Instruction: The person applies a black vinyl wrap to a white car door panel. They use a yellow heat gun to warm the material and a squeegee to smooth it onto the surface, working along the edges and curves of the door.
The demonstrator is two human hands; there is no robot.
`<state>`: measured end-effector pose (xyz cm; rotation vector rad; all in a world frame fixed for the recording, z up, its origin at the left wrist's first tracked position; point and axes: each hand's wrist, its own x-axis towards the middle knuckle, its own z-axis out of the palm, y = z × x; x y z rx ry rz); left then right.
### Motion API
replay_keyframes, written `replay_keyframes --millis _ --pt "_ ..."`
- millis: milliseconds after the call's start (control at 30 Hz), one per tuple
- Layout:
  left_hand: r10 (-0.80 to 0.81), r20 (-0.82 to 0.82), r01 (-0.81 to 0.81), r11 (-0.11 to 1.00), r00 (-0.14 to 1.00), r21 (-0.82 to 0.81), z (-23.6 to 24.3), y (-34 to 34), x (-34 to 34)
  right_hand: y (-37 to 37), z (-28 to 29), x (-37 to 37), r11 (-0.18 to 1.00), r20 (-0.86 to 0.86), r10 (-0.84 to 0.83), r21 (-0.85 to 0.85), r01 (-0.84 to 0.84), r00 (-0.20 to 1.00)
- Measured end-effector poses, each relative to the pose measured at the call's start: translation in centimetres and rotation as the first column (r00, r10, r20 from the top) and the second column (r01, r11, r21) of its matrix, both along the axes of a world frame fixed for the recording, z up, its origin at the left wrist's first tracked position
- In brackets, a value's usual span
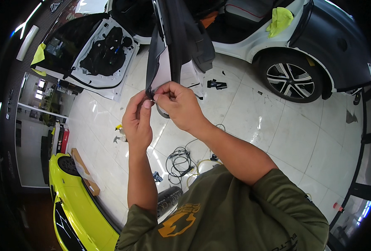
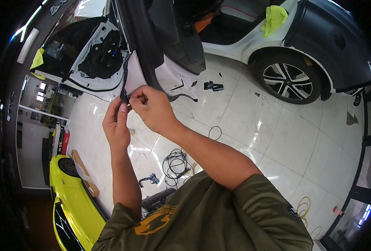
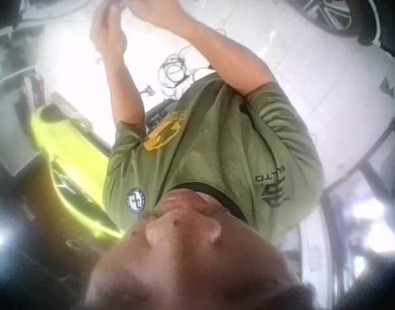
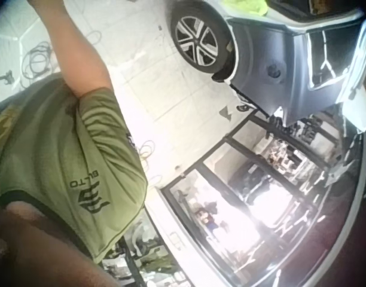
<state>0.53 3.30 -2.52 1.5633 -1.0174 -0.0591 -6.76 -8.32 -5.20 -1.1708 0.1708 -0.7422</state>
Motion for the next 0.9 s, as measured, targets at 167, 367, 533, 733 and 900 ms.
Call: replay_keyframes --millis 167,367,533,733,900 --pt "0.018 0.011 -0.018 1.0 1.0 0.0 -0.2 -0.2 0.6 0.6 -0.4 0.1 0.993 0.092 0.035 0.112 -0.046 0.995" --pt "0.077 0.185 -0.083 0.996 0.98 0.027 -0.5 -0.8 0.5 0.1 0.4 -0.5 1.0 0.06 -0.014 0.026 0.012 0.998" --pt "0.081 0.201 -0.095 0.994 0.976 0.062 -0.5 -0.3 1.2 0.8 0.5 0.1 0.992 0.023 0.0 0.128 -0.003 1.0" --pt "0.187 0.489 -0.216 0.976 0.852 0.003 0.2 -1.4 0.1 1.0 -0.5 0.1 0.994 0.104 -0.108 -0.022 0.111 0.989" --pt "0.238 0.598 -0.302 0.953 0.765 0.006 0.8 -1.8 -0.5 0.8 -0.5 0.1 0.976 0.109 -0.168 -0.124 0.181 0.98"
